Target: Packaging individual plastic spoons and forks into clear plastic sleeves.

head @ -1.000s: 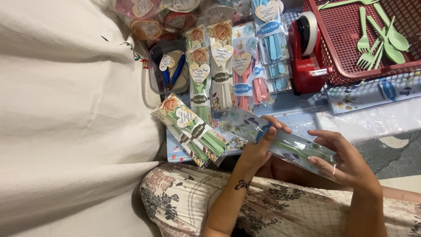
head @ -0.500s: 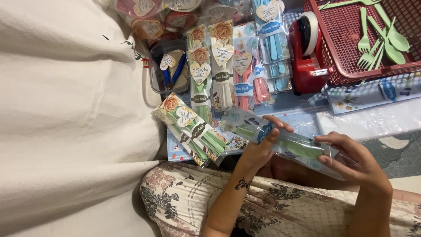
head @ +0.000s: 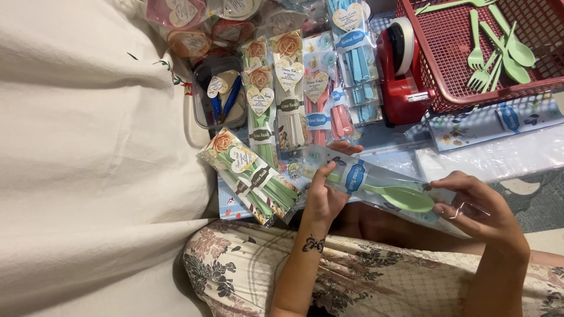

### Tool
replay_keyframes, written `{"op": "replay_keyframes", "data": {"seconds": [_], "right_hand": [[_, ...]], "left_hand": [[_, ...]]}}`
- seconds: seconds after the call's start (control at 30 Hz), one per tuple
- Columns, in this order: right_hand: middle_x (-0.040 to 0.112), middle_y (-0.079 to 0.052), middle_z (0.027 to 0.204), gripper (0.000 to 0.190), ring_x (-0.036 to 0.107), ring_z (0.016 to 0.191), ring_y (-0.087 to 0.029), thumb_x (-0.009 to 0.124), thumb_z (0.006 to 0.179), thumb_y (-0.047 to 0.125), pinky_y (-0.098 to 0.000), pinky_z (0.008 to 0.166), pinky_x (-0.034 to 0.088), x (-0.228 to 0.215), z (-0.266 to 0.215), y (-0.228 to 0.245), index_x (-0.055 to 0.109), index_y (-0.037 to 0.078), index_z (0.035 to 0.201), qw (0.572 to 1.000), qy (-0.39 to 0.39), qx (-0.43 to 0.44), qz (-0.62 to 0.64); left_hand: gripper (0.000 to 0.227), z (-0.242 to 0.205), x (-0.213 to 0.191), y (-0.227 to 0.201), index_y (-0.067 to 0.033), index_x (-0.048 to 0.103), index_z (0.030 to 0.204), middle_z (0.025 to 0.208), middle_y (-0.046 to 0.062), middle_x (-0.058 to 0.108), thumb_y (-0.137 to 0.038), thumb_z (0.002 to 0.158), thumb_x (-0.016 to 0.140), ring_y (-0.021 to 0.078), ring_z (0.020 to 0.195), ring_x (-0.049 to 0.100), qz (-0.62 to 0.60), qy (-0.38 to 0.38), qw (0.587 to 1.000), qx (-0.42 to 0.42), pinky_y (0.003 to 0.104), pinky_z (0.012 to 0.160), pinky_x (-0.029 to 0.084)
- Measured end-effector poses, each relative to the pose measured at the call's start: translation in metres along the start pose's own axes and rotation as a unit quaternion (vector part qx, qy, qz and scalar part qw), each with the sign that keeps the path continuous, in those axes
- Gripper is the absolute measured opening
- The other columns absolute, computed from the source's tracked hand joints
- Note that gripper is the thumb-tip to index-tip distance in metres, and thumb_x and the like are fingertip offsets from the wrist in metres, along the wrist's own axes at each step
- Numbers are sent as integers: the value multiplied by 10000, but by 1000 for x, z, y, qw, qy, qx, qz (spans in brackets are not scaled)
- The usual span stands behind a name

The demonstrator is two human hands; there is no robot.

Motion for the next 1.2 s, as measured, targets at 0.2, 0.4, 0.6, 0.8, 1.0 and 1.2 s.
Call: {"op": "replay_keyframes", "data": {"seconds": [0.2, 0.4, 0.6, 0.8, 1.0, 1.2], "right_hand": [[552, -95, 902, 406, 609, 713, -120, 616, 662, 15, -143, 584, 552, 4, 2, -15, 486, 17, 1046, 1000, 11, -12, 18], [472, -76, 919, 536, 554, 746, -138, 644, 621, 8, -191, 618, 565, 13, 4, -18, 439, 43, 1115, 997, -60, 19, 50], [404, -30, 818, 602, 468, 698, -86, 656, 616, -11, -161, 676, 509, 15, 8, -10, 411, 44, 1163, 997, -69, -15, -43], [405, -43, 817, 632, 562, 705, -119, 664, 602, -33, -227, 773, 537, 11, 7, -12, 400, 60, 1168, 999, -49, 8, -9], [478, -25, 892, 445, 504, 823, -134, 687, 636, 98, -222, 713, 477, 6, 6, -10, 528, 156, 1048, 989, -49, -59, -123], [504, -14, 783, 167, 514, 616, -52, 454, 794, -41, -115, 550, 492, -22, -10, -3, 523, 41, 922, 972, -156, -172, 38]], "left_hand": [[267, -2, 2, 5, -87, 447, 1119, 1090, 115, 522, -120, 861, 388, 210, 1066, 457, 48, -9, 999, -20, 360, 869, 432], [223, -2, 4, 10, -89, 401, 1110, 1073, 141, 541, -112, 895, 342, 217, 976, 500, 21, -3, 1000, -20, 321, 746, 463], [236, -3, 4, 11, -86, 417, 1112, 1085, 178, 532, -129, 886, 366, 241, 981, 517, 27, 18, 999, -22, 344, 764, 466], [246, -2, 7, 18, -108, 392, 1116, 1062, 178, 530, -187, 891, 329, 271, 984, 501, 27, 16, 998, -47, 385, 786, 442], [301, -3, 6, 18, -121, 381, 1164, 1155, 209, 477, -247, 894, 336, 298, 1037, 476, -12, 55, 992, -116, 421, 843, 425], [311, -2, -7, 19, -133, 349, 1179, 1181, 240, 440, -239, 887, 361, 373, 1093, 423, -87, 37, 989, -112, 499, 824, 436]]}}
Point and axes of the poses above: each hand's wrist, its own z-axis towards the middle knuckle, its own x-axis out of the palm, y = z × x, the point moved 1 cm from there along z, towards the middle knuckle
